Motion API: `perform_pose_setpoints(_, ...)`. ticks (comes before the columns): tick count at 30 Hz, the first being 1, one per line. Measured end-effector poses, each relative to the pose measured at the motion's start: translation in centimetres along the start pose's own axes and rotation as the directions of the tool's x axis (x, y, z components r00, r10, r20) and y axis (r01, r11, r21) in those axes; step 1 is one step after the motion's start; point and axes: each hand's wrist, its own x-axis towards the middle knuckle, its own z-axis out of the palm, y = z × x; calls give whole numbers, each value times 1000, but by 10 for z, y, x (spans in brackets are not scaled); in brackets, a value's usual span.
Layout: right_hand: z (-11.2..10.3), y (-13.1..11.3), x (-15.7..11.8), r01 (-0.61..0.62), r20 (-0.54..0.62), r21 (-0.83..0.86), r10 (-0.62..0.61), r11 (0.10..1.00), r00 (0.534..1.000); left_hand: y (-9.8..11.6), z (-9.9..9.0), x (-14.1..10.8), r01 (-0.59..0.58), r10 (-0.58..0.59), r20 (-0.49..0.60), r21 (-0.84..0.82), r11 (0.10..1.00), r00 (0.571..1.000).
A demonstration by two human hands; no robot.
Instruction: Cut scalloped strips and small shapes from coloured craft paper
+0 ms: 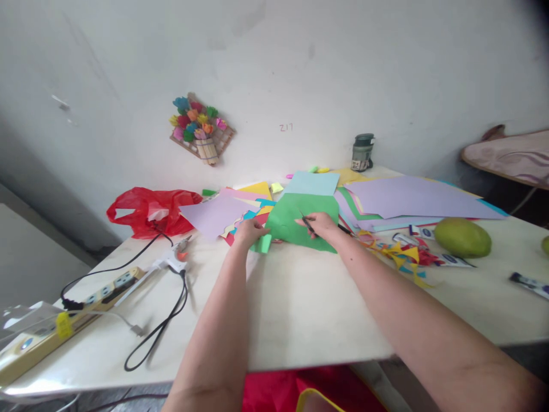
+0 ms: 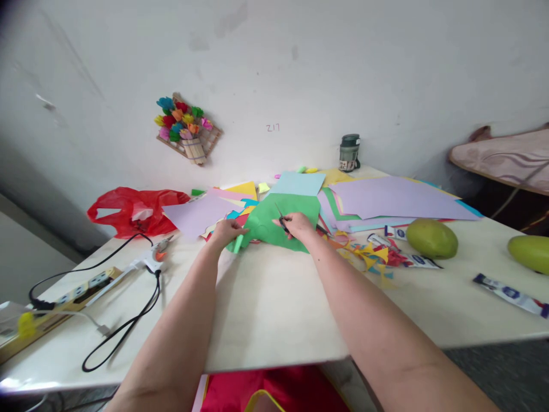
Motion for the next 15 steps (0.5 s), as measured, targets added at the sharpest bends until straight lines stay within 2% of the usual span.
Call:
perform_pose_setpoints(4,0,-2,-2,20,-42,31,-18,999,999,2,2,2,-7,5,-43,-45,999,999)
perform_pose_setpoints(10,0,-4,-3,17,-70,50,-14,999,997,1,-1,-7,25,9,115,-286,958,993)
perform_pose_setpoints(15,0,-6,-3,1,-109,55,5,998,994,1,-6,-14,36,9,130,-338,941,992)
